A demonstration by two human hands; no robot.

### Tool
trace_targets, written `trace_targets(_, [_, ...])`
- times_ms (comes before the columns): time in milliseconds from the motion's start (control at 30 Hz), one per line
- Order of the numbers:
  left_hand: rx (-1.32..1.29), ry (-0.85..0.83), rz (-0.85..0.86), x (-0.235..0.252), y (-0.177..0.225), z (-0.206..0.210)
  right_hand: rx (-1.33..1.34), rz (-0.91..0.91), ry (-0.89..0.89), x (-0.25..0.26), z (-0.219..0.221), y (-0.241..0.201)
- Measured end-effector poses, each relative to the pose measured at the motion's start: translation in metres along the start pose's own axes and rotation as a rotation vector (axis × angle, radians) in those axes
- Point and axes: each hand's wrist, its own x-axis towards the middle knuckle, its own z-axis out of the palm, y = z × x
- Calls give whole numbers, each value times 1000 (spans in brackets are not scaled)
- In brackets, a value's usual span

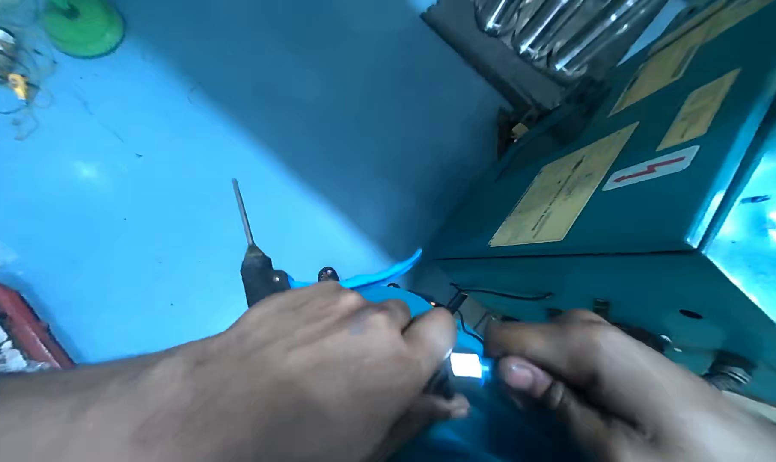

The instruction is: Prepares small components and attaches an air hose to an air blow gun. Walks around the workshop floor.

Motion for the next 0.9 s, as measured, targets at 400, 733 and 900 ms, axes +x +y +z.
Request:
trace_targets(400, [-787, -441, -64, -9, 11, 14, -559, -572, -34, -3, 3, 11])
trace_targets(733, [-419, -35, -46, -8, 2, 31, 114, -26, -397, 25, -23, 15])
trace_targets(900, [-431, 7, 9, -1, -6, 37, 282, 311, -411, 24, -30, 11])
